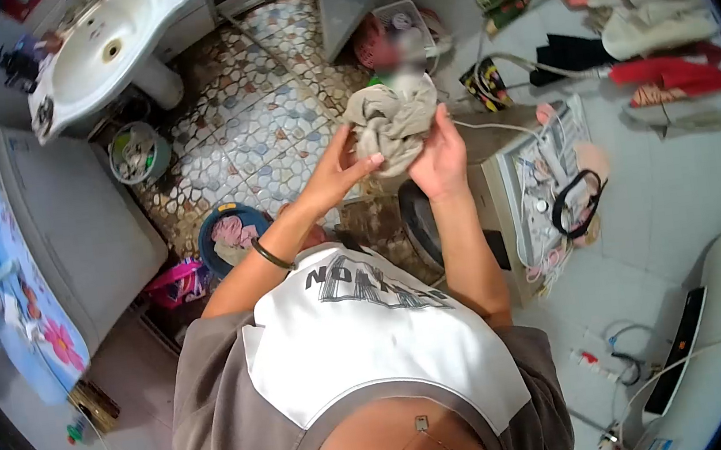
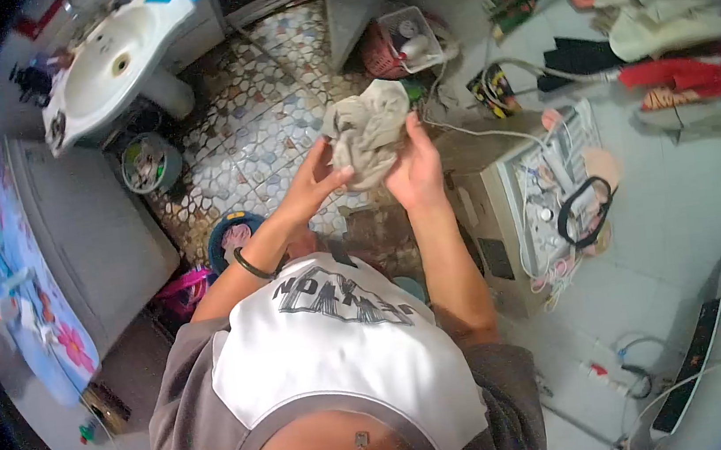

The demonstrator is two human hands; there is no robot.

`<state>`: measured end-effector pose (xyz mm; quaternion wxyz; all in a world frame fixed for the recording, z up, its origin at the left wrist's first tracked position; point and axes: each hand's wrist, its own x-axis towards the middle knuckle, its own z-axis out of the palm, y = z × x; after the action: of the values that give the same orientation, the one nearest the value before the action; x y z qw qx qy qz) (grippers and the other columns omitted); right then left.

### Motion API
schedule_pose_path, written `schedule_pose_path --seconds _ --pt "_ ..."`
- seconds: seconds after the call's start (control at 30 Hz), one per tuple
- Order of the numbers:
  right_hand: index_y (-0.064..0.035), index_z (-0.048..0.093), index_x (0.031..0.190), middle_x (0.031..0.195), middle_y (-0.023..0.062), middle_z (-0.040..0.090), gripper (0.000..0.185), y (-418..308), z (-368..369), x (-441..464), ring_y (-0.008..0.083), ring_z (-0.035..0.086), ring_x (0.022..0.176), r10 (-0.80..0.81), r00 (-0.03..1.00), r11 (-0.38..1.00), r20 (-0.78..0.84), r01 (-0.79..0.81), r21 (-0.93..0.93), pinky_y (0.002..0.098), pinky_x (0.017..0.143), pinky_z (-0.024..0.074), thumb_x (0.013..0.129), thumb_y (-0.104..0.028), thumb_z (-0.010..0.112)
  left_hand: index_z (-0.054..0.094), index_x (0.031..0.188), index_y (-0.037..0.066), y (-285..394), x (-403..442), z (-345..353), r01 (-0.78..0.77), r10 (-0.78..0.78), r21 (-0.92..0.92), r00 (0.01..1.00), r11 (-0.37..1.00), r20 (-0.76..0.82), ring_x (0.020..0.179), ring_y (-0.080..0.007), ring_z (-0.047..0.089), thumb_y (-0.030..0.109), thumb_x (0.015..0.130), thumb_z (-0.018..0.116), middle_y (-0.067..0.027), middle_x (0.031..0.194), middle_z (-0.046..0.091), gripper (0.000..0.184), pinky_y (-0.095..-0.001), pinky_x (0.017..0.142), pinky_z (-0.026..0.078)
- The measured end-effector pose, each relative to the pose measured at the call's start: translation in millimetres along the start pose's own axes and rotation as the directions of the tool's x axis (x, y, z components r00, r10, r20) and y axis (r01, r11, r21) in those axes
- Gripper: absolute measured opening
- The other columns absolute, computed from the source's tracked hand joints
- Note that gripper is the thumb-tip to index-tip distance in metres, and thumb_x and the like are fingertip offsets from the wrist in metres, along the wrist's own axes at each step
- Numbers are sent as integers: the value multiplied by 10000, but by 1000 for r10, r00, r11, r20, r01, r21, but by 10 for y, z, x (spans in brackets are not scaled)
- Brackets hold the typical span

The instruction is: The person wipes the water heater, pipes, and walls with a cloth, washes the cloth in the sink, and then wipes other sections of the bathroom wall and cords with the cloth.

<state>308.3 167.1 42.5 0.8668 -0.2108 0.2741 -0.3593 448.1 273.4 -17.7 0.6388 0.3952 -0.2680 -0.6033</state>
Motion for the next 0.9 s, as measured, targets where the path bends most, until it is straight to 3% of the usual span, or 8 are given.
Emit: schedule_pose_path --seconds 0.13,0.23,0.27,0.47,0.6,0.7,0.77,0.9 --pt "-34 543 1204 1187 76 607 219 327 262 257 181 570 1110 40 999 949 15 -33 -313 364 980 439 1001 -112 523 425 1423 14 87 -94 -486 -198 197 7 970 980 -143 1165 -152 530 78 894 657 -48 1312 522 581 -278 875 467" --pt "-41 546 1217 1206 62 611 225 502 327 451 161 570 1124 113 993 861 26 -85 -502 344 978 434 1012 -124 510 501 1369 27 345 -243 -899 119 -103 51 964 992 -244 1068 -130 579 35 893 605 -23 1179 597 487 -256 883 469" --pt "-59 576 1136 1067 14 635 161 597 418 474 109 597 959 71 997 846 -14 -67 -528 281 855 463 991 -128 567 580 1281 39 351 -270 -1012 77 -78 -16 957 997 -281 907 -89 607 53 938 563 -29 1063 655 343 -214 727 497" --pt "-56 612 992 895 -16 627 109 969 570 855 72 591 822 -114 993 455 16 66 -888 229 720 474 950 -151 649 591 1145 25 252 -249 -1662 -224 -69 -491 858 842 -509 938 -160 644 145 982 528 -60 1072 652 212 -313 794 538" --pt "-61 624 1038 949 2 645 112 1077 810 1275 91 601 857 46 995 703 -85 -92 -705 242 754 477 964 -144 615 566 1160 -1 349 -384 -2101 -442 -43 -553 753 706 -656 1070 -252 625 167 987 504 -125 1146 638 250 -422 938 513" --pt "-40 607 1073 1039 46 649 123 1239 1229 1583 134 609 958 126 992 831 10 -100 -547 292 853 483 971 -103 575 580 1070 38 495 -383 -2439 -593 1 -424 582 684 -813 972 -198 630 153 987 504 -68 1049 641 161 -336 867 515" --pt "-25 582 1106 1114 78 647 154 1318 1402 1943 197 613 1072 193 974 866 118 -112 -486 365 980 465 982 -67 501 580 1095 38 591 -380 -2743 -641 39 -359 520 679 -853 995 -195 621 143 982 504 -71 1059 639 173 -336 883 504" --pt "8 514 1273 1237 119 607 312 1457 2091 2666 232 574 1168 259 937 874 235 -124 -470 407 1038 430 976 -81 480 577 1141 29 930 -70 -3329 -639 81 -235 425 732 -902 1034 -183 604 135 975 510 -79 1095 631 208 -336 898 489"
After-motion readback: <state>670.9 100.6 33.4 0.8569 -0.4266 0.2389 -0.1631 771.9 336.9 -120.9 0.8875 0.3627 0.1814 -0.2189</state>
